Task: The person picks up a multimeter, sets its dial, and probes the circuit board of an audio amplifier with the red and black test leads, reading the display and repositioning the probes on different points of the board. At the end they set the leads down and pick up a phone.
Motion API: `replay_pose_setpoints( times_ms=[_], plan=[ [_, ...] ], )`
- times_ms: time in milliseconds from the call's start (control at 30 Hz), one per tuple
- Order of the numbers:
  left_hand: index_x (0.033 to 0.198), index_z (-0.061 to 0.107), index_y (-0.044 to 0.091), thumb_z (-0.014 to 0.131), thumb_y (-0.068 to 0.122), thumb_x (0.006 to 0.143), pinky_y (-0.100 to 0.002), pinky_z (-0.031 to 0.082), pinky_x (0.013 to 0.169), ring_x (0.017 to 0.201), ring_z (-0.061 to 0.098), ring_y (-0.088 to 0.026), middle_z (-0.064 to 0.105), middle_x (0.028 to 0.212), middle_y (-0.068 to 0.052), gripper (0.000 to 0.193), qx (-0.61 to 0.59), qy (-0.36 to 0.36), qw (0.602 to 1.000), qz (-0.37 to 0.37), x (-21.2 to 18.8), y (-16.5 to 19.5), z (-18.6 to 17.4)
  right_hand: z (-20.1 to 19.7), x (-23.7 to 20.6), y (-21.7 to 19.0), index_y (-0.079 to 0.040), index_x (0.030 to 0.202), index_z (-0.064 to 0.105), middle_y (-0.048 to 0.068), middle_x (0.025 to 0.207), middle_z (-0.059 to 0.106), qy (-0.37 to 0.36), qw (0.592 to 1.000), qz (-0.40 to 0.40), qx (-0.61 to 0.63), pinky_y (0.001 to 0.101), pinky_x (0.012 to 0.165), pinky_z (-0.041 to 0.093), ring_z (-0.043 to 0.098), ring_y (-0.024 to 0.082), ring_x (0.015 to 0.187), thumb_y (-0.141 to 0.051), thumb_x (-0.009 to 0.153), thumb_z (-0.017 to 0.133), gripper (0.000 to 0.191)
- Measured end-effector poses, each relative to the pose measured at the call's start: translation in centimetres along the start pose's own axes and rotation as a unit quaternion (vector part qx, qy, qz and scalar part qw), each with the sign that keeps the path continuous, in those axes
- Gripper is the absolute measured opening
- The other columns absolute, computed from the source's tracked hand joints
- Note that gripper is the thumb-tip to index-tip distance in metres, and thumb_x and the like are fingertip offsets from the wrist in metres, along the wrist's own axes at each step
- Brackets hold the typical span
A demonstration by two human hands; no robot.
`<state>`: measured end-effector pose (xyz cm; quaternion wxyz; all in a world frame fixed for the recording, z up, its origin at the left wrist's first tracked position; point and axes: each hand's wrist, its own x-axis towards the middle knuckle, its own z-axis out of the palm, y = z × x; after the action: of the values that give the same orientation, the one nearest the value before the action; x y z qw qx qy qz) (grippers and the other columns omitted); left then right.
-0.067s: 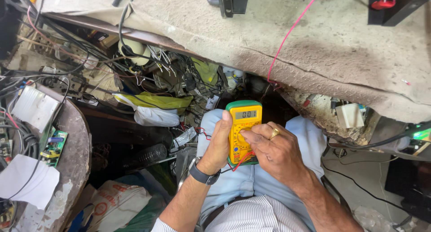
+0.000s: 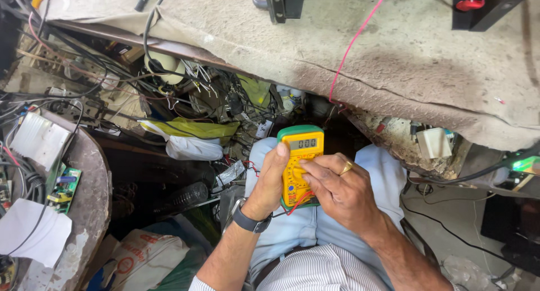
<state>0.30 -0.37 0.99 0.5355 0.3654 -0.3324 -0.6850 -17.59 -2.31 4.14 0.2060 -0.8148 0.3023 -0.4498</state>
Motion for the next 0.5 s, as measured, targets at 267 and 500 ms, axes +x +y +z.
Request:
replay_pose_setpoints(
  times_ms=[267, 500],
  plan=[
    [0.150, 0.047, -0.005, 0.065, 0.044, 0.102, -0.058, 0.061, 0.095, 0.104, 0.070, -0.045, 0.064, 0.119, -0.034, 0.071, 0.015, 0.009, 0.979, 0.203, -2.8, 12.5, 0.7, 0.0, -3.5, 1.1, -0.003, 0.120, 0.070, 0.006, 0.108, 0.068, 0.107, 0.980, 0.156, 0.066, 0.0261, 0.066, 0.052, 0.059, 0.011, 0.074, -0.008, 0.087, 0.082, 0.036],
    [0.149, 0.047, -0.005, 0.065, 0.042, 0.103, -0.057, 0.060, 0.096, 0.104, 0.070, -0.043, 0.064, 0.120, -0.033, 0.069, 0.190, 0.113, 0.888, 0.404, 7.7, 25.5, -3.9, 2.2, -5.6, 1.0, -0.004, 0.109, 0.075, 0.007, 0.097, 0.071, 0.012, 0.936, 0.305, 0.175, 0.0257, 0.059, 0.054, 0.065, 0.012, 0.064, -0.013, 0.082, 0.082, 0.029]
  ],
)
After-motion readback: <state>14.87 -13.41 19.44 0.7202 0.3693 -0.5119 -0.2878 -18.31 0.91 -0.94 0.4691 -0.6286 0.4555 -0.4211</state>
